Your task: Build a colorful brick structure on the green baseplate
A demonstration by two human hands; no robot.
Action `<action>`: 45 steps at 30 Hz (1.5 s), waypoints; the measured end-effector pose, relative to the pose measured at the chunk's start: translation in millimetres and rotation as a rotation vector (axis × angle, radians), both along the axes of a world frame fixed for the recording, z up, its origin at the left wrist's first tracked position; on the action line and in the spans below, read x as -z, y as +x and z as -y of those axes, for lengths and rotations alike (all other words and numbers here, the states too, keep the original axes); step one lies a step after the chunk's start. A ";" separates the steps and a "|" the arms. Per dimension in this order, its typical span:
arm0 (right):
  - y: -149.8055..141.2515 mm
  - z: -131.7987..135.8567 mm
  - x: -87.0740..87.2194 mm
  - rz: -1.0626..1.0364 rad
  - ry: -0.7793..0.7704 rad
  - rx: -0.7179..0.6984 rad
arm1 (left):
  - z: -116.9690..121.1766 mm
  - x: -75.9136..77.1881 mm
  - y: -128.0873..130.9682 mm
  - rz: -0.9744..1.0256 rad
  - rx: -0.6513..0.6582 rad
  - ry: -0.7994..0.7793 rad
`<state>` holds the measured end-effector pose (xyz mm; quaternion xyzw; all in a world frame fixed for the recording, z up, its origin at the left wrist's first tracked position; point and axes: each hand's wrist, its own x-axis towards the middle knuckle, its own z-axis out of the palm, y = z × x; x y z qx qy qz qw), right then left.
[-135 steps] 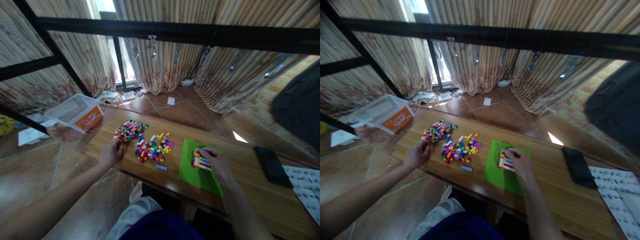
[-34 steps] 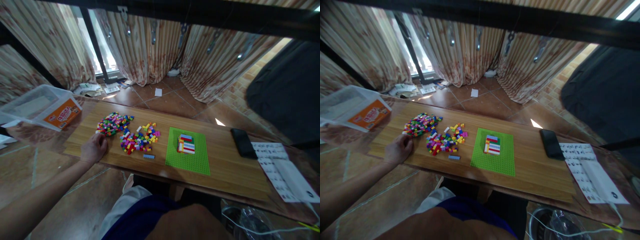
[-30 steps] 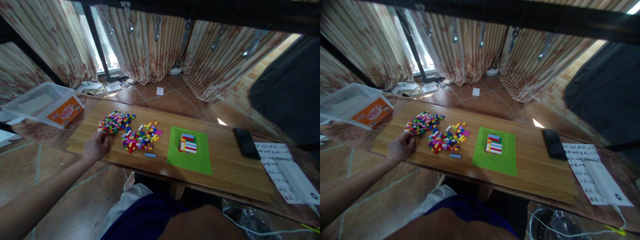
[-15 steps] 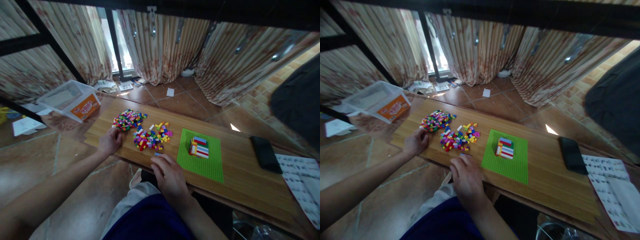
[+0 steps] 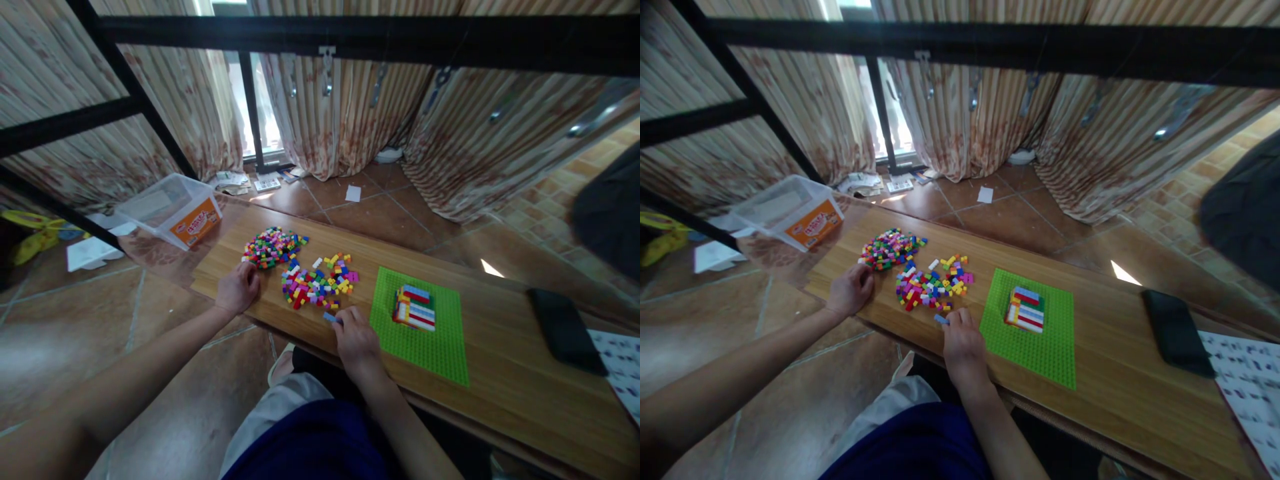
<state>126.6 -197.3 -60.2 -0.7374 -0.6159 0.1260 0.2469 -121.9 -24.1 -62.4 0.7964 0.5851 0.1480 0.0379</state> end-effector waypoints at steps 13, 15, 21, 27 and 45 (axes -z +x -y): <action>63.3 35.8 -40.7 -0.805 0.066 0.293 | -1.1 2.4 -1.1 -0.003 -0.010 0.002; 79.9 42.4 -44.3 -0.801 0.110 0.378 | -1.2 2.3 -1.4 -0.001 -0.003 0.006; 121.9 54.6 -45.1 -0.728 0.144 0.517 | -1.1 1.2 -1.1 -0.012 -0.005 0.005; 142.5 50.5 -41.2 -0.282 0.130 0.526 | -1.1 0.5 -0.6 -0.016 -0.013 -0.005; 158.9 25.9 -13.4 -0.039 0.274 0.368 | -1.1 1.6 -1.2 -0.014 -0.020 -0.007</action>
